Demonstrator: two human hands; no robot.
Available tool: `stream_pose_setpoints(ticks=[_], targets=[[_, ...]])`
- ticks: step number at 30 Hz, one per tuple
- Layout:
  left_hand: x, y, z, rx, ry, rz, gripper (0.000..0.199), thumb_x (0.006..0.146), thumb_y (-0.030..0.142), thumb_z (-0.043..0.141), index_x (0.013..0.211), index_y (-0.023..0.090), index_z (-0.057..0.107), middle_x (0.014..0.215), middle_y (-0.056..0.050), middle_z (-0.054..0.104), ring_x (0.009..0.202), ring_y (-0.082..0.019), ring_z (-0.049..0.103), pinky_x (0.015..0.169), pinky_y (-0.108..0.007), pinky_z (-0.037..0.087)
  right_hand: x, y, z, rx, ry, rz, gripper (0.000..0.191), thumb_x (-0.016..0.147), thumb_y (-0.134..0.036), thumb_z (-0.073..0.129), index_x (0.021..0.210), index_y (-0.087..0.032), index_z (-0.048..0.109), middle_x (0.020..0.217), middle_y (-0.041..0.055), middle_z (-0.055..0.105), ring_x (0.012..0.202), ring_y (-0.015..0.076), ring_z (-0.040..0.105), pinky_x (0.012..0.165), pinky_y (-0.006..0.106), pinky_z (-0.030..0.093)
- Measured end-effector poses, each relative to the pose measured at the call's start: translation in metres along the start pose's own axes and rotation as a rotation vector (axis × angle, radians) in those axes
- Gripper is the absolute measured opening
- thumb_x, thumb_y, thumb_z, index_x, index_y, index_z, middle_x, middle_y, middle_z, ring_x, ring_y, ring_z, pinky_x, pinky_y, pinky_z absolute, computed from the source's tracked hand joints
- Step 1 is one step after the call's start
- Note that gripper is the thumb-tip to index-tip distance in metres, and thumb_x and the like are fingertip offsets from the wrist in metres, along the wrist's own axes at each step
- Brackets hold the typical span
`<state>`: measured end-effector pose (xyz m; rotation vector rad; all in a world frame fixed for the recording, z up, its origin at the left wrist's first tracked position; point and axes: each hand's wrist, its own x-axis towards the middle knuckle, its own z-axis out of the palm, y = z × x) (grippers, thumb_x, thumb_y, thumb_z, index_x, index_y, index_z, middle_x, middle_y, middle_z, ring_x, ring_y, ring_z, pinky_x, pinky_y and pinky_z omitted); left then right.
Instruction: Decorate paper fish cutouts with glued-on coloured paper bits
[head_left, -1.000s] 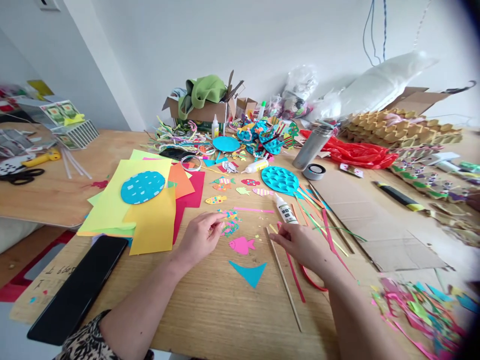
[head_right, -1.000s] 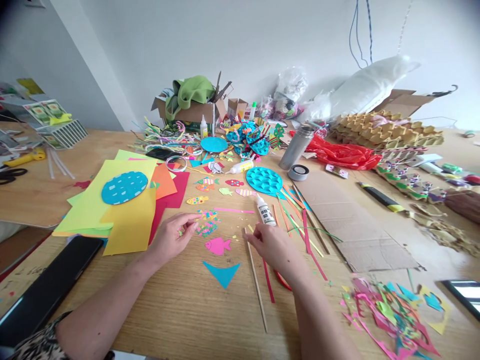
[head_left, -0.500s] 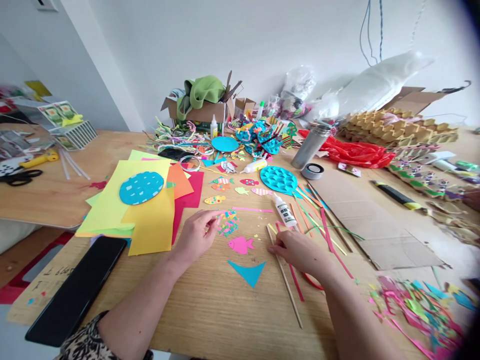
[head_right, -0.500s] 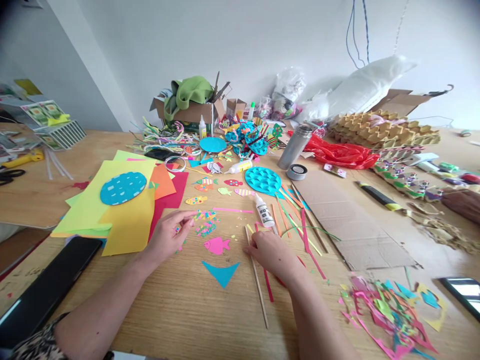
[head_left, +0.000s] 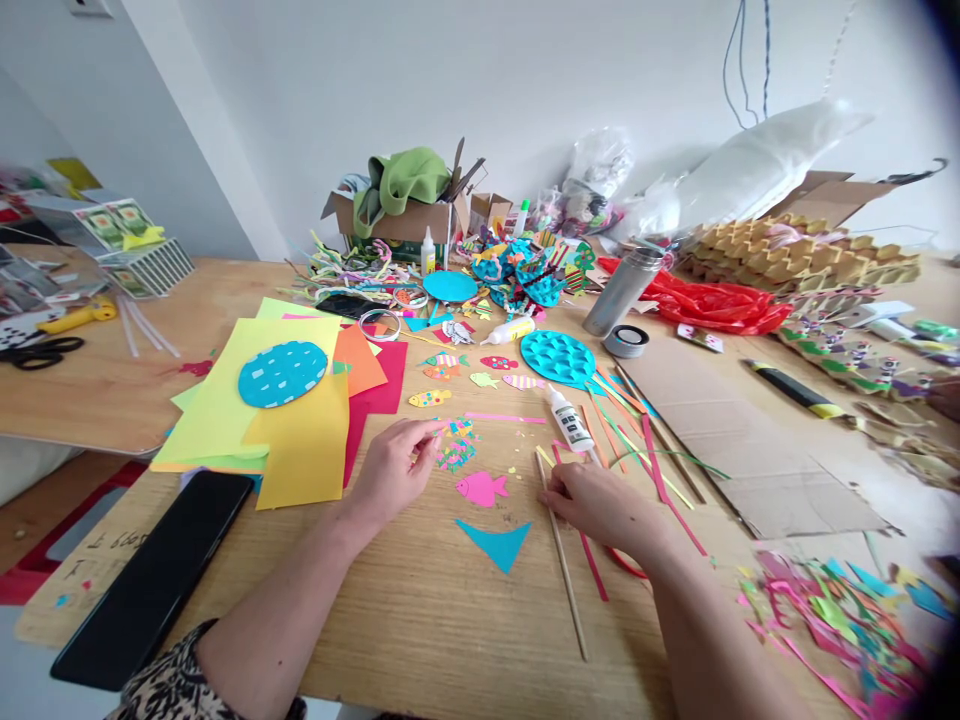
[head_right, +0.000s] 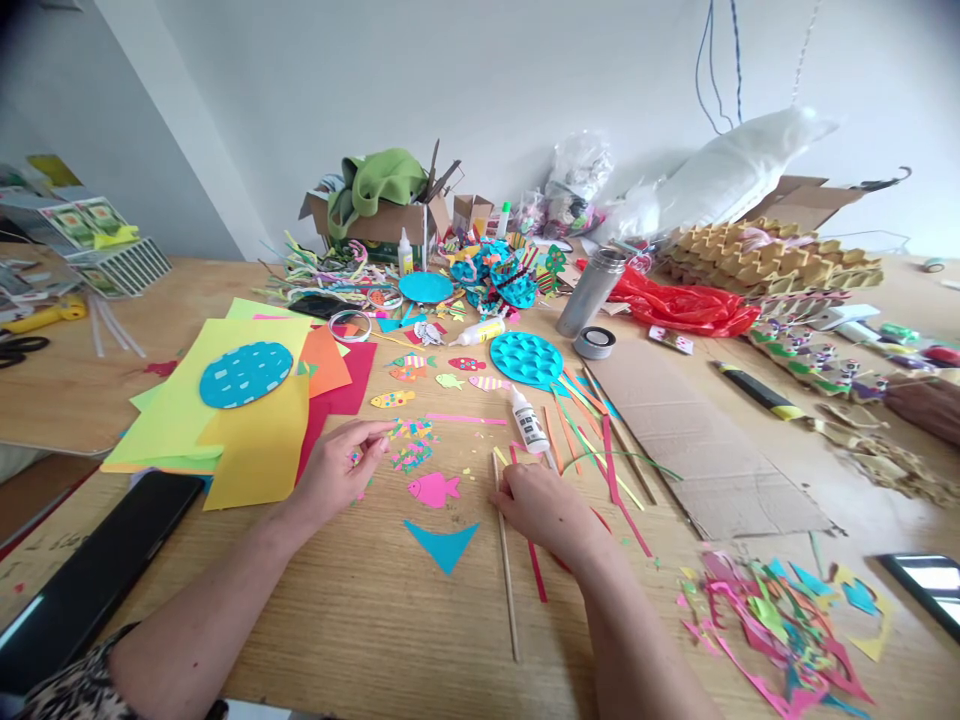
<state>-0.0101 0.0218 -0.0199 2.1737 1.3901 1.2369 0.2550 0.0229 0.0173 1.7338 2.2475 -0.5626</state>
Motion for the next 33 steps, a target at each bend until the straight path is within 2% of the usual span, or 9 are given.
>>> stream_pose_setpoints(ticks=[9,11,14,17,21,23,26,30,33], targets=[[0.0,-0.001,0.001,0.011,0.0,0.015,0.018,0.09,0.017,0.054,0.102,0.017,0.067,0.09,-0.005,0.073,0.077,-0.015,0.066,0.069,-0.026,0.052,0.001,0.004,0.006,0.078,0.106,-0.044,0.02,0.077,-0.012,0.053,0.059,-0.018,0.054,0.065,0.0056,0.065,0.06,0.0152,0.057,0.053,0.027,0.029],[0.0,0.0,0.0,0.005,0.003,0.009,0.019,0.09,0.016,0.053,0.104,0.017,0.067,0.09,-0.005,0.072,0.076,-0.014,0.066,0.069,-0.025,0.052,0.001,0.004,0.004,0.245,0.141,-0.034,0.017,0.075,-0.014,0.053,0.059,-0.019,0.051,0.061,0.0037,0.064,0.054,0.0132,0.055,0.051,0.026,0.031],[0.0,0.0,-0.001,-0.001,0.015,0.017,0.02,0.09,0.015,0.053,0.105,0.017,0.067,0.088,-0.005,0.071,0.076,-0.014,0.065,0.069,-0.025,0.052,-0.001,0.004,-0.001,0.673,0.094,-0.029,0.013,0.077,-0.021,0.053,0.064,-0.02,0.049,0.061,0.001,0.066,0.041,0.0095,0.05,0.043,0.023,0.032],[0.0,0.002,-0.002,-0.017,0.018,0.018,0.02,0.09,0.016,0.053,0.104,0.016,0.067,0.086,-0.005,0.071,0.075,-0.014,0.064,0.068,-0.025,0.051,-0.005,0.005,-0.005,1.037,0.064,-0.13,0.017,0.078,-0.03,0.058,0.068,-0.019,0.05,0.064,0.0018,0.069,0.036,0.0073,0.048,0.037,0.021,0.028],[0.003,0.012,-0.004,-0.19,-0.045,-0.072,0.02,0.088,0.025,0.059,0.103,0.015,0.068,0.081,-0.005,0.07,0.074,-0.014,0.063,0.066,-0.024,0.05,-0.009,-0.003,-0.005,1.286,0.111,-0.236,0.027,0.079,-0.042,0.063,0.071,-0.018,0.051,0.064,0.0029,0.069,0.034,0.0052,0.046,0.035,0.019,0.022],[0.004,0.021,-0.006,-0.365,-0.134,-0.196,0.024,0.088,0.031,0.062,0.103,0.015,0.07,0.08,-0.005,0.07,0.072,-0.014,0.063,0.065,-0.023,0.049,-0.01,-0.014,-0.003,1.322,0.099,-0.262,0.03,0.077,-0.043,0.067,0.071,-0.018,0.051,0.062,0.0029,0.068,0.034,0.0054,0.046,0.034,0.018,0.025],[0.002,0.034,-0.006,-0.679,-0.371,-0.366,0.033,0.086,0.042,0.063,0.102,0.013,0.072,0.086,-0.007,0.071,0.072,-0.014,0.062,0.066,-0.024,0.048,-0.012,-0.037,0.004,1.314,0.044,-0.293,0.031,0.074,-0.043,0.071,0.071,-0.018,0.053,0.061,0.0025,0.068,0.035,0.006,0.048,0.035,0.018,0.031],[-0.005,0.042,0.004,-0.996,-0.545,-0.417,0.036,0.086,0.047,0.063,0.084,0.012,0.072,0.081,-0.005,0.067,0.07,-0.014,0.062,0.065,-0.024,0.047,-0.014,-0.064,0.019,1.29,0.004,-0.293,0.036,0.073,-0.049,0.071,0.072,-0.017,0.055,0.06,0.0004,0.065,0.037,0.0059,0.047,0.036,0.019,0.037],[-0.008,0.041,0.011,-0.958,-0.394,-0.512,0.038,0.084,0.046,0.065,0.066,0.012,0.068,0.057,0.002,0.054,0.054,-0.008,0.048,0.053,-0.019,0.038,-0.015,-0.072,0.026,1.237,-0.001,-0.32,0.036,0.08,-0.052,0.064,0.076,-0.017,0.057,0.062,-0.0006,0.062,0.039,0.0061,0.047,0.037,0.019,0.038]])
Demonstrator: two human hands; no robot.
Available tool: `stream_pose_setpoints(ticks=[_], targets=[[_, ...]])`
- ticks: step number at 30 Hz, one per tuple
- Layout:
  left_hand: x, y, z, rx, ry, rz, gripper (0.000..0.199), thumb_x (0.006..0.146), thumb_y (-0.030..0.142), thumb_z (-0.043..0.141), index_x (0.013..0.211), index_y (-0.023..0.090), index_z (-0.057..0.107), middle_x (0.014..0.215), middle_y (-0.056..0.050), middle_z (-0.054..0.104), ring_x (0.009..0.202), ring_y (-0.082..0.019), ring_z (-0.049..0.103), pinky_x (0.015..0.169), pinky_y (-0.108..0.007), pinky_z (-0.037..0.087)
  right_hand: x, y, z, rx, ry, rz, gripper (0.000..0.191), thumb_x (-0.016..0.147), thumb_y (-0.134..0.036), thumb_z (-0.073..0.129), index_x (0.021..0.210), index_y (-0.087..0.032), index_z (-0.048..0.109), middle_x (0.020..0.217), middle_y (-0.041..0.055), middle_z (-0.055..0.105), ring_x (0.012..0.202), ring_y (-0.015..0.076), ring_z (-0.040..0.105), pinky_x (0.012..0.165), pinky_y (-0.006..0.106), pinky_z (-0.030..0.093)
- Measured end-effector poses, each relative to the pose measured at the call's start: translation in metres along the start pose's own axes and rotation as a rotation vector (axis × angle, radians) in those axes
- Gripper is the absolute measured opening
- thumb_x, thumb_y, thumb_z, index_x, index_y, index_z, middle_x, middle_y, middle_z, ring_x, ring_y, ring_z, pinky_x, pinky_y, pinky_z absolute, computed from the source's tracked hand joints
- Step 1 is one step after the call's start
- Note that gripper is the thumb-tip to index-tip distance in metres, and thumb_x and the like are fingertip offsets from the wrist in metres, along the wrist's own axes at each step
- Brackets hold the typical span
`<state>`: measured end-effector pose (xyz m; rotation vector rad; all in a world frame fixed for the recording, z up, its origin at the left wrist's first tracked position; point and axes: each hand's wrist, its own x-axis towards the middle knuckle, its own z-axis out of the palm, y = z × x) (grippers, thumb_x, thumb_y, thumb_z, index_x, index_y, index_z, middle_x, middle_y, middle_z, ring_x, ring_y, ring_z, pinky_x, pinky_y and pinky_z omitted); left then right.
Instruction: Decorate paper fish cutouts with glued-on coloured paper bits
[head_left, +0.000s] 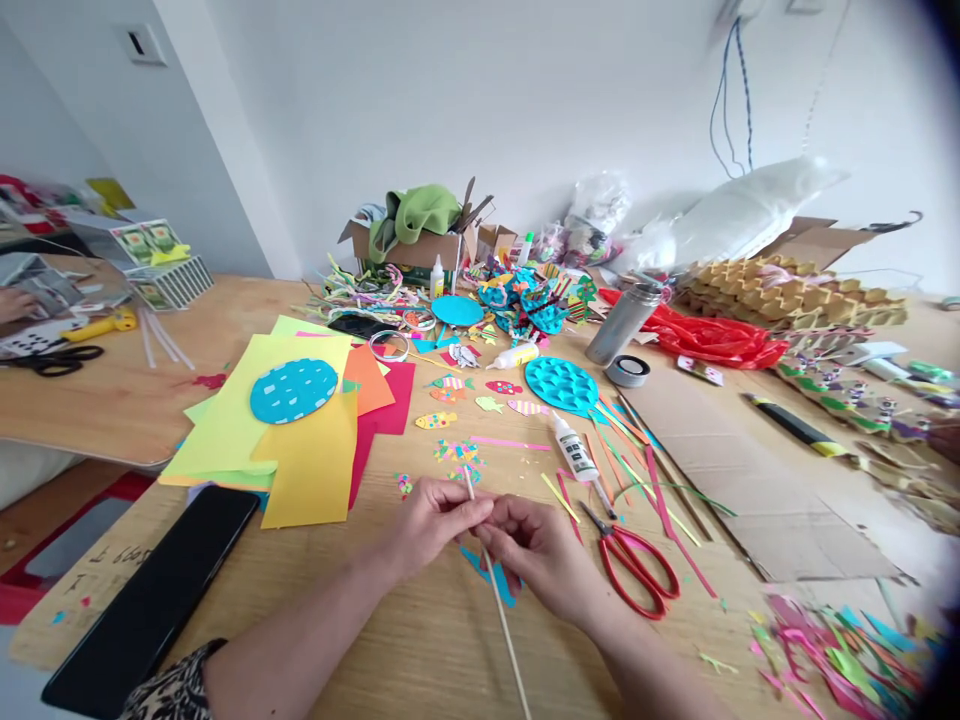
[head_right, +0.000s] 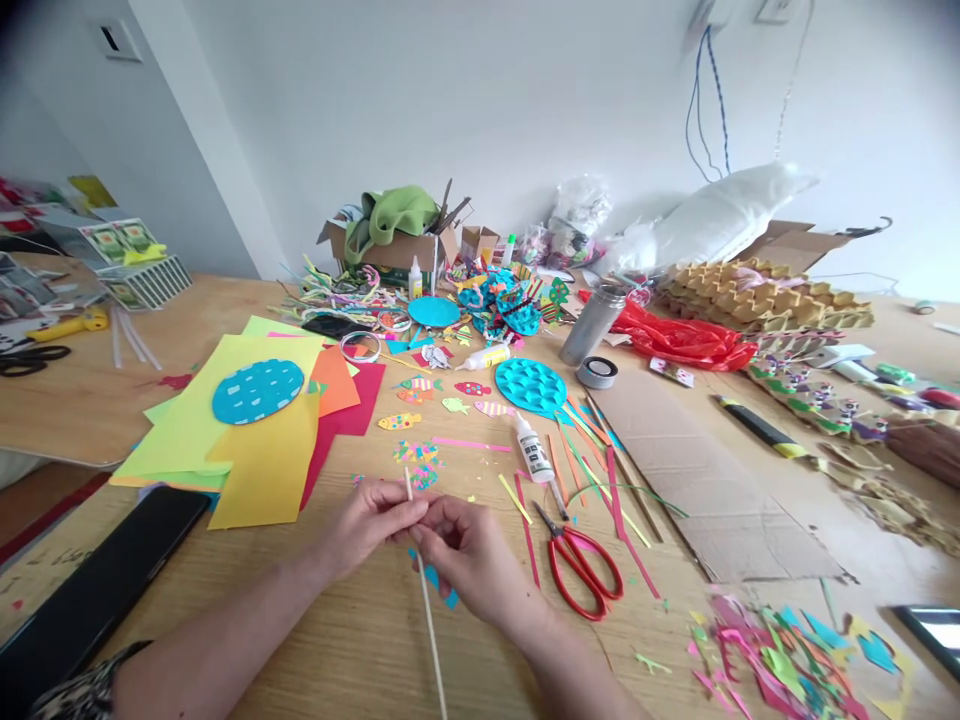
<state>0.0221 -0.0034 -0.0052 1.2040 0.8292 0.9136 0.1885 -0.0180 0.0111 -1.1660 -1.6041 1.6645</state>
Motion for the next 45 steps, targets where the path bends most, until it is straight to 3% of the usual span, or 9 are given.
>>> stream_pose_setpoints(ticks=[5,9,11,18,24,31,36,41,45], targets=[[0.004,0.004,-0.006,-0.3,0.221,-0.086,0.032,0.074,0.043,0.071,0.067,0.012,0.064,0.062,-0.003,0.066,0.056,-0.011,0.059,0.053,-0.02,0.043,0.015,-0.025,-0.041,-0.414,-0.032,-0.153,0.027,0.087,-0.042,0.059,0.077,-0.018,0.064,0.063,0.001,0.063,0.048,0.0109,0.057,0.043,0.021,0.04],[0.001,0.009,-0.008,-0.398,-0.017,-0.272,0.04,0.079,0.051,0.06,0.062,0.017,0.049,0.05,-0.005,0.064,0.026,-0.009,0.041,0.028,-0.018,0.021,0.07,-0.063,-0.109,-1.079,0.279,-0.309,0.024,0.094,-0.03,0.048,0.089,-0.018,0.068,0.08,0.0058,0.07,0.07,0.0176,0.065,0.064,0.029,0.048],[-0.002,0.009,-0.008,-0.326,-0.141,-0.318,0.04,0.082,0.051,0.059,0.065,0.016,0.051,0.046,-0.004,0.061,0.022,-0.005,0.03,0.026,-0.017,0.012,0.108,-0.072,-0.137,-1.432,0.295,-0.267,0.027,0.095,-0.024,0.043,0.107,-0.017,0.066,0.105,0.0106,0.07,0.089,0.0216,0.065,0.076,0.032,0.048],[-0.01,0.01,-0.01,-0.094,-0.541,-0.469,0.066,0.082,0.059,0.063,0.128,0.013,0.054,0.041,0.007,0.051,0.025,-0.009,0.042,0.029,-0.015,0.023,0.21,-0.047,-0.174,-1.615,0.204,-0.205,0.064,0.078,0.001,0.048,0.139,-0.019,0.049,0.137,0.0137,0.053,0.122,0.0292,0.048,0.098,0.039,0.037],[-0.01,0.005,-0.014,-0.116,-0.609,-0.62,0.067,0.087,0.061,0.052,0.128,0.008,0.051,0.055,-0.005,0.067,0.025,-0.009,0.043,0.032,-0.017,0.031,0.228,-0.033,-0.182,-1.663,0.133,-0.175,0.047,0.076,0.002,0.05,0.117,-0.016,0.063,0.119,0.0151,0.063,0.116,0.0324,0.049,0.094,0.043,0.037],[-0.013,0.022,-0.01,0.082,-0.624,-0.683,0.057,0.097,0.045,0.039,0.146,0.017,0.034,0.066,-0.001,0.069,0.028,-0.008,0.043,0.032,-0.017,0.032,0.195,-0.064,-0.185,-1.621,0.26,-0.319,0.043,0.087,-0.015,0.052,0.13,-0.011,0.052,0.127,0.0186,0.056,0.12,0.033,0.045,0.101,0.047,0.032],[-0.035,0.047,0.006,0.67,-0.267,-0.243,0.041,0.098,0.032,0.037,0.133,0.023,0.056,0.072,-0.002,0.072,0.068,-0.015,0.064,0.066,-0.022,0.046,0.112,-0.096,-0.164,-1.172,0.473,-0.558,0.048,0.082,-0.037,0.064,0.124,-0.016,0.057,0.104,0.0108,0.061,0.093,0.0265,0.057,0.078,0.039,0.046],[-0.059,0.015,0.037,1.255,0.006,-0.023,0.068,0.077,0.0,0.036,0.142,0.02,0.046,0.117,-0.011,0.067,0.095,-0.025,0.064,0.081,-0.035,0.05,0.011,-0.086,-0.125,-0.64,0.23,-0.299,0.041,0.084,-0.052,0.06,0.107,-0.019,0.067,0.069,0.0016,0.055,0.057,0.0132,0.048,0.048,0.026,0.037],[-0.064,-0.021,0.054,1.547,0.171,0.057,0.067,0.076,-0.005,0.036,0.137,0.018,0.051,0.133,-0.013,0.057,0.111,-0.03,0.058,0.092,-0.046,0.049,-0.024,-0.038,-0.099,-0.124,0.206,-0.093,0.043,0.076,-0.052,0.071,0.107,-0.021,0.068,0.088,0.0068,0.065,0.074,0.0173,0.058,0.058,0.027,0.047]])
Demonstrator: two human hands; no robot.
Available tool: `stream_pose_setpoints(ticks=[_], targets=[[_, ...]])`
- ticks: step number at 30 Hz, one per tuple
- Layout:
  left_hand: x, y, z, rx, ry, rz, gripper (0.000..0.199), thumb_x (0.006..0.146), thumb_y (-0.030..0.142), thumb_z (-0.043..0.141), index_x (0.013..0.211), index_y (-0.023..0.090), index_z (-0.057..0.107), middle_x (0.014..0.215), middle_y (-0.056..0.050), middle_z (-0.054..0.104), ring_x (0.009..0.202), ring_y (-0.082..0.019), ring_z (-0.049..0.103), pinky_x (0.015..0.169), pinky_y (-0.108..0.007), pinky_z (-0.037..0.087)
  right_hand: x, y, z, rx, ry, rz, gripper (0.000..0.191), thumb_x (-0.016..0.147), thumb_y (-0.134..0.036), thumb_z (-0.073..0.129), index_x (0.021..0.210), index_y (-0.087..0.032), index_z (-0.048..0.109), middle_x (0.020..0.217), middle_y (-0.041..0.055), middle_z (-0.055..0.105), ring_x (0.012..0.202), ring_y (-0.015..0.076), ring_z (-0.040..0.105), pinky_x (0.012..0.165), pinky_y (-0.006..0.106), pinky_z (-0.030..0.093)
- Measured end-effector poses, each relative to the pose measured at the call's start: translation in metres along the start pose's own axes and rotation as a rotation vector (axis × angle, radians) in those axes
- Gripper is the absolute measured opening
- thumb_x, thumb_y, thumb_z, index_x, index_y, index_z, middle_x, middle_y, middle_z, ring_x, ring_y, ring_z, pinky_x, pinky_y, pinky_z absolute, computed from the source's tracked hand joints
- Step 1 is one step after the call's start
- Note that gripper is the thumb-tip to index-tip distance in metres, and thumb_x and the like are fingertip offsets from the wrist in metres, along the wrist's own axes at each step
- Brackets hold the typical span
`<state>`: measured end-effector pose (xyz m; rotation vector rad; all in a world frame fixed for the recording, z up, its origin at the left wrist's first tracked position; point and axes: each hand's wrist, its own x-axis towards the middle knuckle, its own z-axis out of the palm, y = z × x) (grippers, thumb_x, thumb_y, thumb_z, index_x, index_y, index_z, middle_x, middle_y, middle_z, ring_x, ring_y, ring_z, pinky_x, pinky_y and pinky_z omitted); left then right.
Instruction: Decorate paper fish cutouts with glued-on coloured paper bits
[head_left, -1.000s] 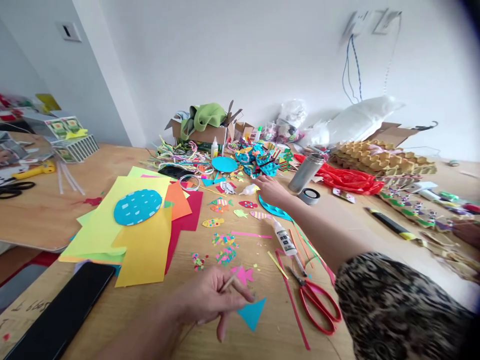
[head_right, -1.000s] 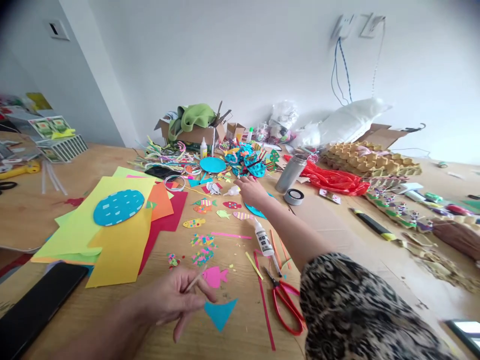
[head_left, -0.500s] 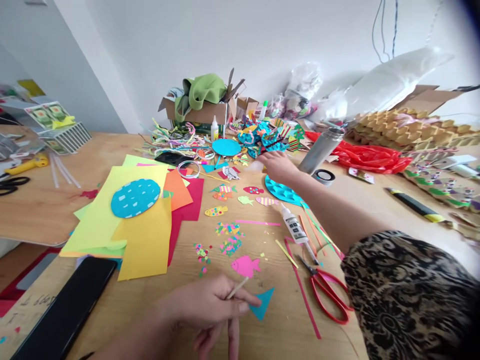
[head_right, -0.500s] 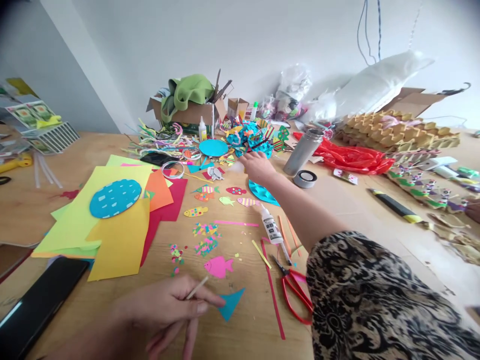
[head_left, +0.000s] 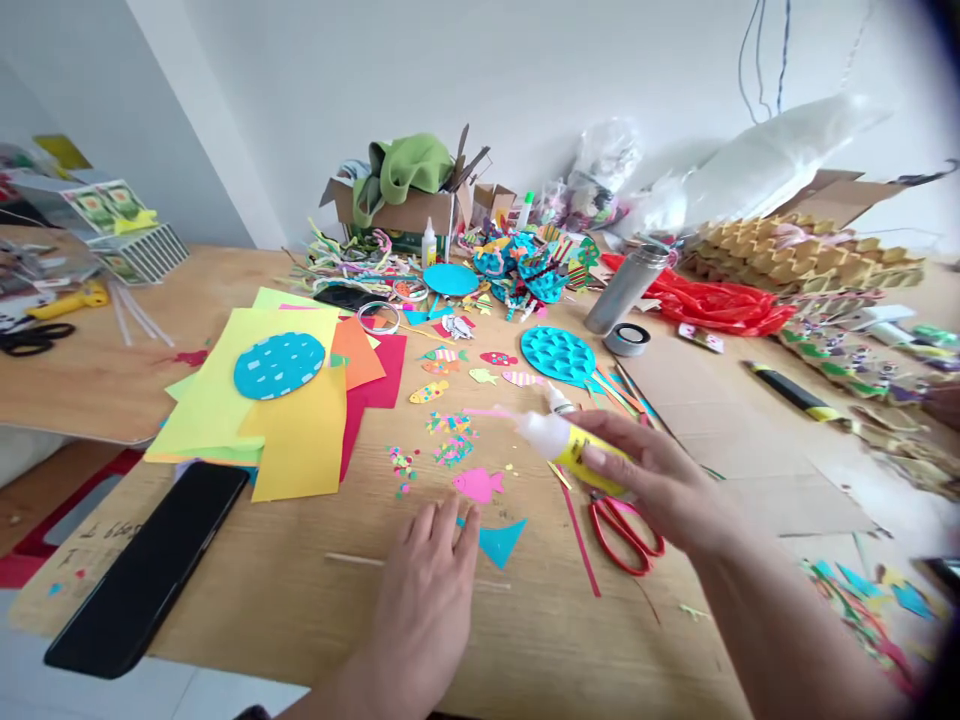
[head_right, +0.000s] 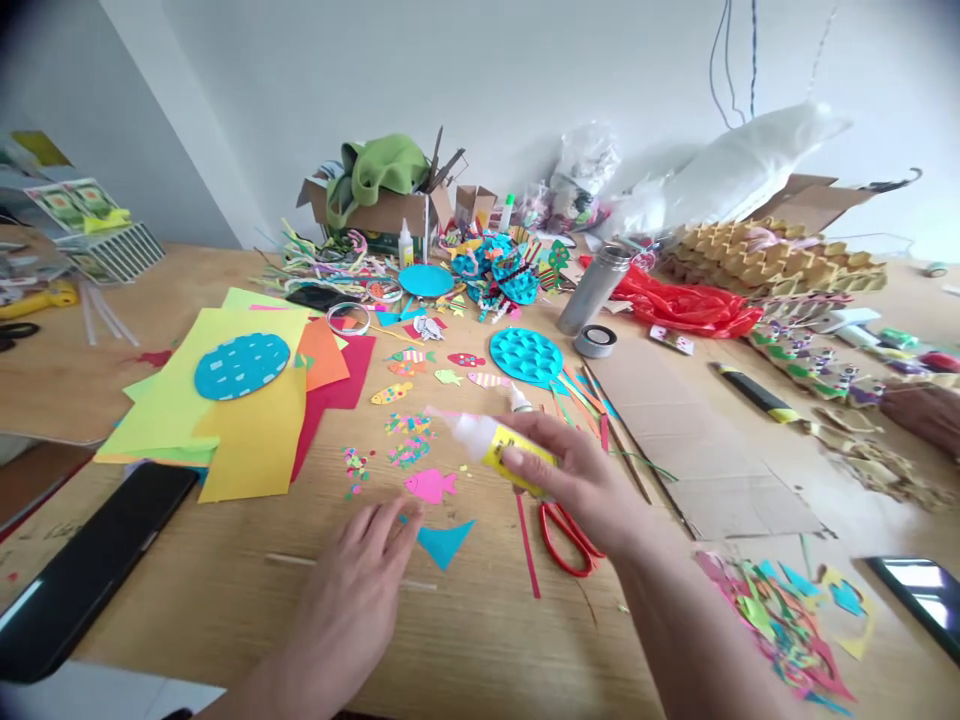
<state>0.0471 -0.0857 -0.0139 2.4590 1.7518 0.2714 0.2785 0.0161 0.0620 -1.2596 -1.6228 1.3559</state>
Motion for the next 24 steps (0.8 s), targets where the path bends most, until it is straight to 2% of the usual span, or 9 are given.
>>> stream_pose_setpoints(ticks=[2,5,9,13,17,21,24], targets=[[-0.001,0.003,0.009,0.042,0.093,-0.009,0.066,0.078,-0.003,0.04,0.138,0.021,0.049,0.14,-0.013,0.051,0.122,-0.032,0.051,0.098,-0.05,0.046,-0.007,0.021,0.011,0.201,0.055,0.093,0.041,0.07,-0.051,0.076,0.097,-0.021,0.069,0.089,0.0064,0.064,0.075,0.0176,0.058,0.06,0.027,0.049],[0.001,0.005,0.014,0.066,0.169,-0.013,0.06,0.08,0.002,0.044,0.136,0.021,0.052,0.141,-0.014,0.048,0.131,-0.035,0.042,0.105,-0.055,0.04,-0.007,0.04,0.024,0.422,0.101,0.112,0.04,0.066,-0.046,0.08,0.095,-0.022,0.068,0.09,0.0046,0.063,0.073,0.0156,0.057,0.06,0.026,0.048],[0.006,0.008,0.019,0.086,0.208,-0.04,0.057,0.082,0.005,0.048,0.137,0.023,0.051,0.14,-0.015,0.048,0.134,-0.037,0.038,0.108,-0.06,0.034,-0.003,0.049,0.03,0.482,0.099,0.096,0.042,0.064,-0.04,0.083,0.099,-0.021,0.068,0.096,0.0058,0.063,0.081,0.0166,0.058,0.064,0.025,0.048],[0.01,0.01,0.024,0.093,0.205,-0.044,0.057,0.083,0.007,0.05,0.137,0.022,0.051,0.142,-0.016,0.046,0.137,-0.038,0.036,0.109,-0.061,0.033,0.0,0.055,0.031,0.563,0.17,0.081,0.043,0.058,-0.035,0.086,0.093,-0.022,0.065,0.09,0.0033,0.06,0.073,0.0142,0.055,0.056,0.023,0.045],[0.01,0.011,0.028,0.093,0.191,-0.039,0.055,0.084,0.008,0.05,0.137,0.023,0.051,0.143,-0.015,0.047,0.138,-0.037,0.035,0.11,-0.06,0.032,0.003,0.054,0.028,0.658,0.248,0.057,0.039,0.055,-0.03,0.087,0.086,-0.022,0.064,0.084,0.0009,0.061,0.07,0.0129,0.053,0.053,0.023,0.043],[0.01,0.01,0.03,0.103,0.17,-0.026,0.051,0.086,0.011,0.05,0.135,0.021,0.053,0.139,-0.014,0.051,0.136,-0.035,0.038,0.111,-0.056,0.033,0.009,0.038,0.023,0.712,0.3,0.074,0.039,0.052,-0.026,0.087,0.083,-0.022,0.064,0.08,-0.0002,0.063,0.066,0.0117,0.054,0.052,0.022,0.041],[0.01,0.009,0.03,0.116,0.164,-0.028,0.051,0.087,0.01,0.048,0.137,0.022,0.051,0.14,-0.013,0.051,0.136,-0.033,0.039,0.111,-0.054,0.034,0.017,0.029,0.028,0.641,0.332,-0.025,0.035,0.055,-0.031,0.084,0.081,-0.023,0.063,0.081,0.001,0.065,0.074,0.0156,0.059,0.057,0.025,0.045]])
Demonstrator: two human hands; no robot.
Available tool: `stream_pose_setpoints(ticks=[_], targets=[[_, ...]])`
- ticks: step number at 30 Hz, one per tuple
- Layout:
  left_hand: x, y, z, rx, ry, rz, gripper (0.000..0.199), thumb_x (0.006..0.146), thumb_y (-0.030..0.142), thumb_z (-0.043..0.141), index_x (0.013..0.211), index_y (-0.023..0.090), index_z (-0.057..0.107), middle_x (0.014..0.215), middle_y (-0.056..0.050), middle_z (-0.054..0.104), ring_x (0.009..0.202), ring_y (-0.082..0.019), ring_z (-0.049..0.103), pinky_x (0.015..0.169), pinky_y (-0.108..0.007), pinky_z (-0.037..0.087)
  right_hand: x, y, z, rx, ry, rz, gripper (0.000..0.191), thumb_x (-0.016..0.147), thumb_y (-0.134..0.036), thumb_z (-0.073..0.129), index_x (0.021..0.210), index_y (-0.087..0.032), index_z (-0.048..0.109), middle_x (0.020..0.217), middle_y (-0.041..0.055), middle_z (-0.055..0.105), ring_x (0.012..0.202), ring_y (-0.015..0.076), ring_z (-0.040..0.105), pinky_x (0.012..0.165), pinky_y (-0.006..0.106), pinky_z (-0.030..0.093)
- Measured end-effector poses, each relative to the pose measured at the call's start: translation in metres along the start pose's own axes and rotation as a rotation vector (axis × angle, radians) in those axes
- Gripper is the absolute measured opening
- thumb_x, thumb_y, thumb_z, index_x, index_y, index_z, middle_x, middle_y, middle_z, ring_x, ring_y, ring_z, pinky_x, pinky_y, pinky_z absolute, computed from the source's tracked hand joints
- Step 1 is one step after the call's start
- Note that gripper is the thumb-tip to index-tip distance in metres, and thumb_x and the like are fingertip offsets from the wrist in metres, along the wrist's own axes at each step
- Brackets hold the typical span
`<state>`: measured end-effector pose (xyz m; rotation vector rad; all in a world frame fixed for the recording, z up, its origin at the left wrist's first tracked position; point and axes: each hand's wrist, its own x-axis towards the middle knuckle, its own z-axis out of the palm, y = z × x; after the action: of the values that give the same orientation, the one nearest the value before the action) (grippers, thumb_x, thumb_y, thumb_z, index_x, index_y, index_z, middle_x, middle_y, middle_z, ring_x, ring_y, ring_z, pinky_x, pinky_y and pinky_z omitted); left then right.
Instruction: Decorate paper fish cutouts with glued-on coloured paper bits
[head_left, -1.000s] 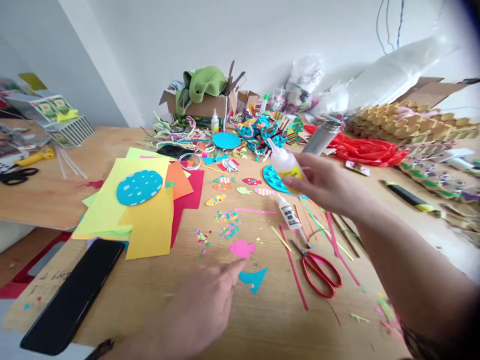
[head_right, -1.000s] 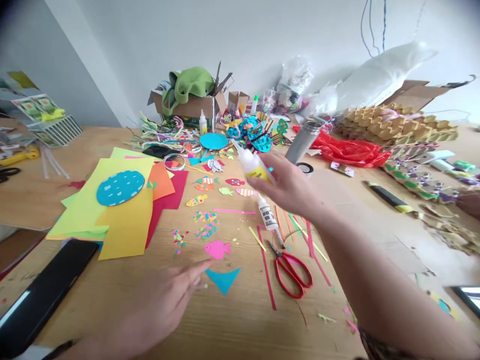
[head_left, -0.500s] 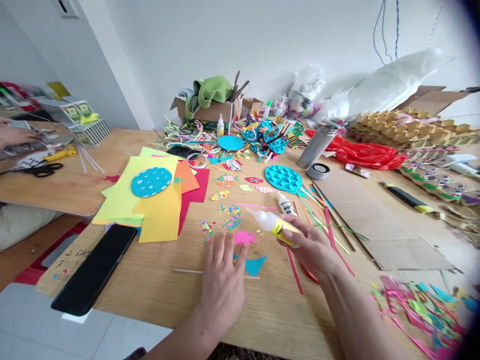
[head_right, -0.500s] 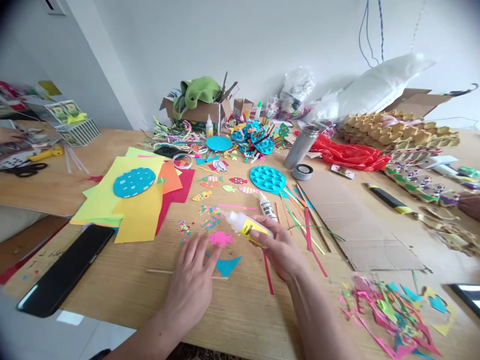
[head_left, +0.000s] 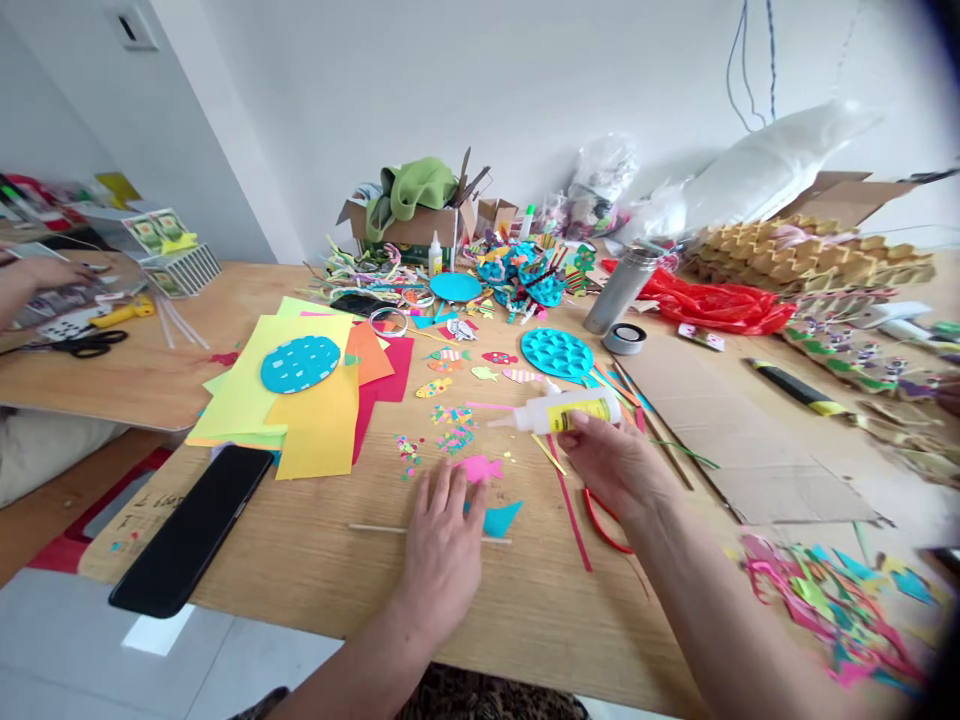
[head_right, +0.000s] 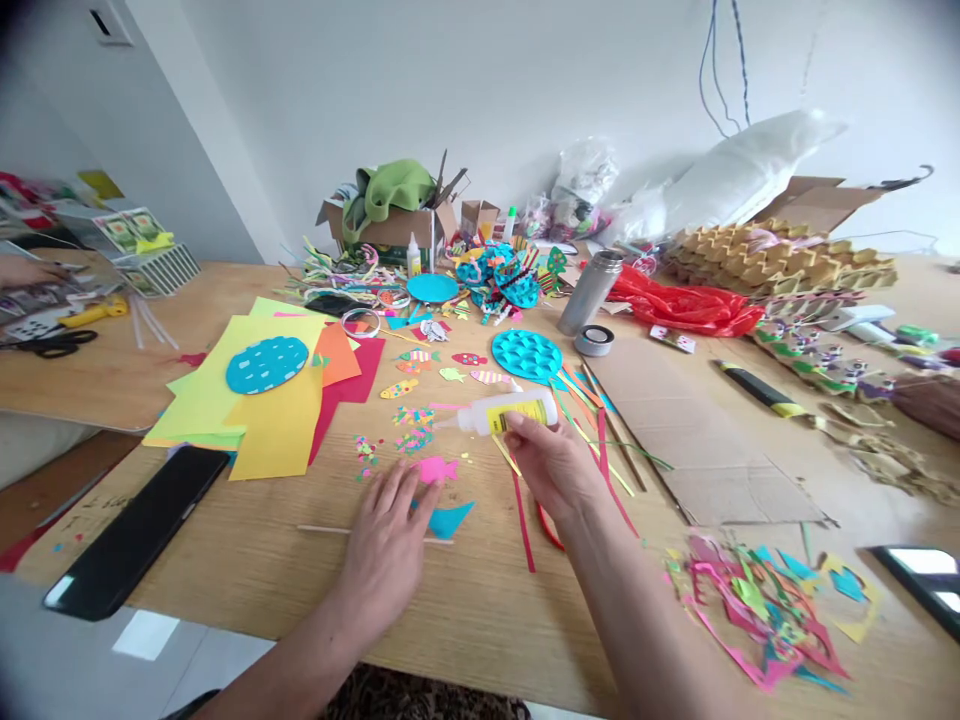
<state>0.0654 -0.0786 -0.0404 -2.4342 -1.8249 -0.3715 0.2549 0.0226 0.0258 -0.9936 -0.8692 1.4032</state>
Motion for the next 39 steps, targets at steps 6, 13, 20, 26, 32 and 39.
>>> stream_pose_setpoints(ticks=[6,13,20,26,32,39], targets=[[0.0,-0.001,-0.003,-0.004,0.011,-0.012,0.051,0.087,0.01,0.05,0.135,0.025,0.053,0.138,-0.011,0.053,0.133,-0.034,0.042,0.11,-0.054,0.035,-0.005,0.028,0.014,-0.158,0.082,-0.201,0.032,0.074,-0.046,0.072,0.09,-0.022,0.06,0.085,0.0029,0.063,0.08,0.0192,0.06,0.07,0.032,0.049],[0.001,-0.001,-0.003,0.001,0.012,0.007,0.054,0.084,0.006,0.049,0.135,0.023,0.053,0.138,-0.011,0.052,0.131,-0.034,0.043,0.109,-0.054,0.037,-0.018,0.035,0.013,-0.46,0.067,-0.294,0.036,0.073,-0.048,0.074,0.088,-0.022,0.054,0.078,0.0008,0.058,0.072,0.0179,0.057,0.064,0.031,0.049],[0.001,-0.001,-0.002,0.01,0.01,0.019,0.057,0.083,0.005,0.048,0.138,0.022,0.049,0.138,-0.013,0.051,0.132,-0.032,0.043,0.107,-0.053,0.04,-0.019,0.04,0.014,-0.636,-0.011,-0.393,0.031,0.076,-0.044,0.072,0.086,-0.022,0.052,0.075,0.0,0.057,0.067,0.0161,0.053,0.06,0.029,0.045],[0.001,-0.001,-0.001,0.02,0.004,0.027,0.056,0.082,0.004,0.049,0.136,0.02,0.051,0.138,-0.015,0.05,0.131,-0.033,0.044,0.106,-0.053,0.041,-0.017,0.046,0.01,-0.669,-0.055,-0.419,0.029,0.078,-0.043,0.071,0.088,-0.021,0.054,0.077,0.001,0.057,0.07,0.0165,0.054,0.062,0.028,0.046],[0.0,-0.001,0.002,0.029,0.038,0.033,0.055,0.082,0.004,0.054,0.135,0.021,0.052,0.136,-0.016,0.052,0.13,-0.033,0.044,0.107,-0.053,0.041,-0.013,0.048,0.008,-0.62,-0.093,-0.409,0.031,0.077,-0.042,0.072,0.091,-0.019,0.057,0.081,0.0034,0.062,0.072,0.0186,0.06,0.064,0.03,0.05],[0.0,-0.002,0.005,0.03,0.042,0.031,0.054,0.083,0.005,0.054,0.134,0.022,0.054,0.136,-0.016,0.052,0.129,-0.033,0.046,0.106,-0.052,0.042,-0.01,0.05,0.004,-0.7,-0.089,-0.454,0.031,0.076,-0.041,0.073,0.092,-0.019,0.057,0.079,0.0033,0.063,0.07,0.0182,0.06,0.062,0.029,0.049]])
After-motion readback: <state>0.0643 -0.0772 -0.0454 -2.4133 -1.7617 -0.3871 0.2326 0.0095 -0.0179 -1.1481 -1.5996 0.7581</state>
